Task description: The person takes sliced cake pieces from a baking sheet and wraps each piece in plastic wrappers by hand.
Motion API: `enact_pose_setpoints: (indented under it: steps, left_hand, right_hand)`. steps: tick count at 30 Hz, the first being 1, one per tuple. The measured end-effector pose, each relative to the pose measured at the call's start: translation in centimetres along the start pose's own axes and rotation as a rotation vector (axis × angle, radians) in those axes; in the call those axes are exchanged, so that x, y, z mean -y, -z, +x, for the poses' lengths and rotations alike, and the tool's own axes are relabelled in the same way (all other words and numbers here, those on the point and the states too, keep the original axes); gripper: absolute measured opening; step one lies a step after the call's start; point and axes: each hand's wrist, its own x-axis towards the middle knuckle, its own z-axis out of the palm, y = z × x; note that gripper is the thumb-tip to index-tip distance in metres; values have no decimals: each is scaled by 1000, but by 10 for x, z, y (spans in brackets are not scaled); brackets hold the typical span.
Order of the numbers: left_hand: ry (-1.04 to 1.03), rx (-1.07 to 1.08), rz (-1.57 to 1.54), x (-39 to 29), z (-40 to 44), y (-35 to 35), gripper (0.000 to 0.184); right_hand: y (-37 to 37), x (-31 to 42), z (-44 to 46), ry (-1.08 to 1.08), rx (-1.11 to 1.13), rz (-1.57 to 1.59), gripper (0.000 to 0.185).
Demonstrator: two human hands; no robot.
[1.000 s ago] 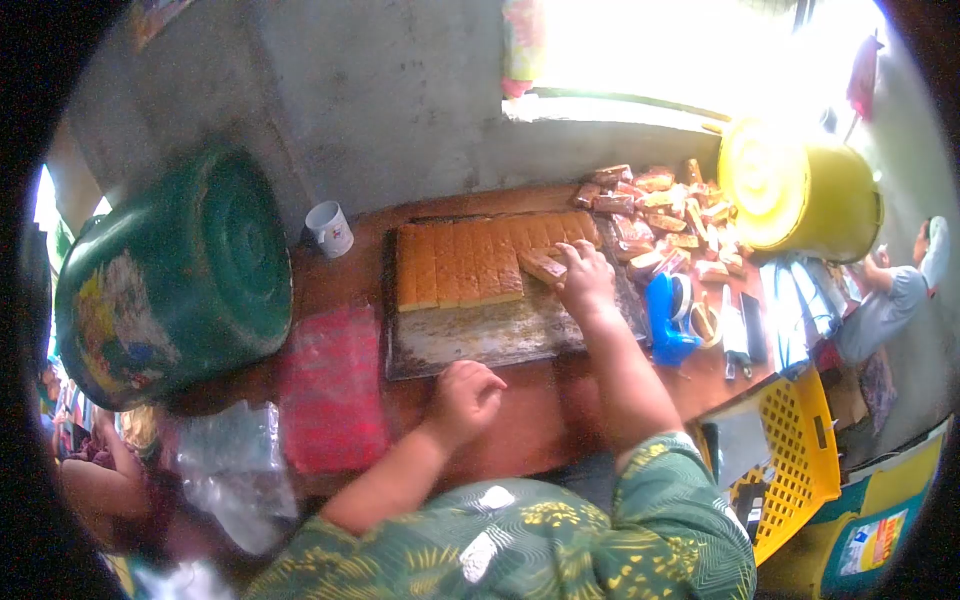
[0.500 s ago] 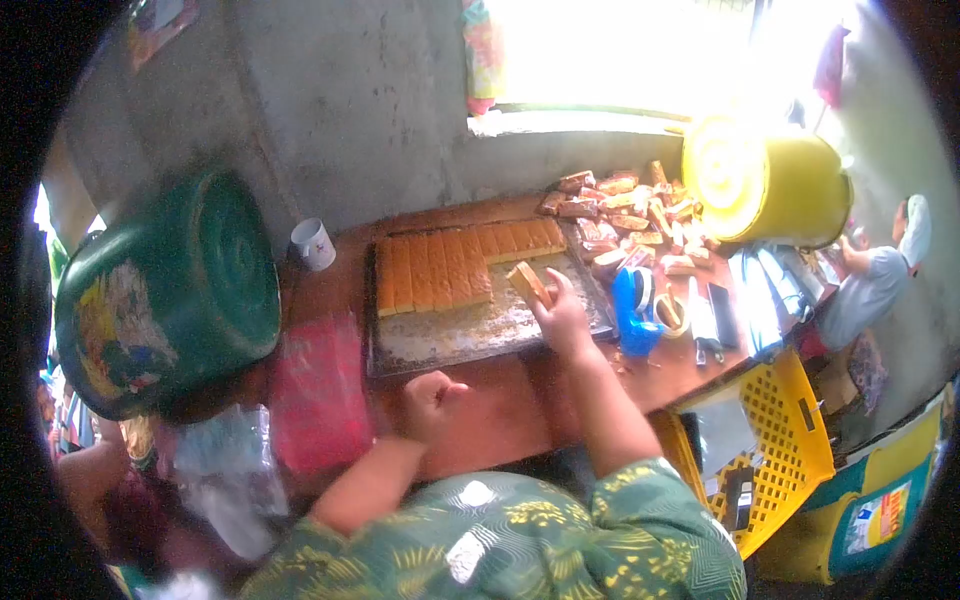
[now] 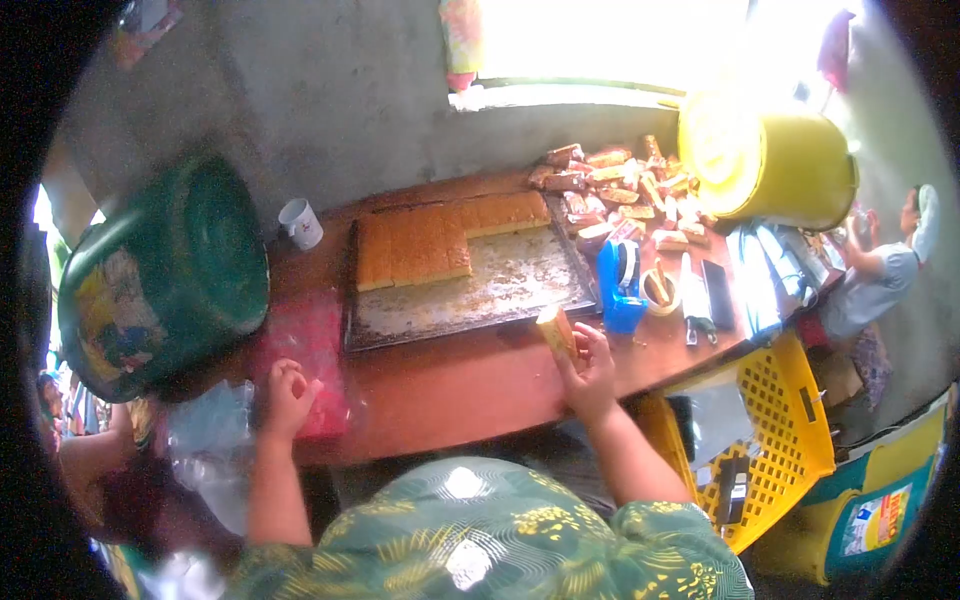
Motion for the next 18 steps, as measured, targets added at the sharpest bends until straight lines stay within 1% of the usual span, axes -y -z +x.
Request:
enact_pose_setpoints:
  steps: [1,3,4,5,7,9,10,13,14,16,17,18]
  left_hand:
    - [95,4,-115,16,1,-11,28]
    - [134,-17,-220,25,3,-18,27]
    - [151,-25,-275,24,4,-19,26]
    - [131,-5,-231,23,2,-19,25]
    - [89,38,-149,-10,5,-3,23]
    - [100,8,-108,15,10,-17,23]
    - [108,-10,-86,20,14,-21,24]
    - [-22,-181,-79,16,24,-30,25]
    - [5,-107,-118,10,23,-30,24]
    - [76,30,-197,-16,21,-19,23]
    - [96,22,-203,-6,18,-23,21]
    - [112,12,-205,7,19,-34,20]
  right_hand:
    - [-2,-2,1,20,-9,-24,52]
    - [1,1,-1,46,-24,-84,50]
    - [1,3,-1,47,-26,-65,50]
    - [0,7,-2,48,-31,-47,50]
    - [2,6,-6,21,-43,-62,49]
    - [5,5,-8,48,-32,-126,48]
    - [4,6,-8,63,-22,-157,48]
    - [4,8,-5,115,-8,-225,46]
    - [3,7,-4,131,10,-237,46]
    - [2,2,-4,61,22,-111,45]
    - [1,-1,-5,23,31,-46,45]
    - [2,-5,-4,36,38,-86,45]
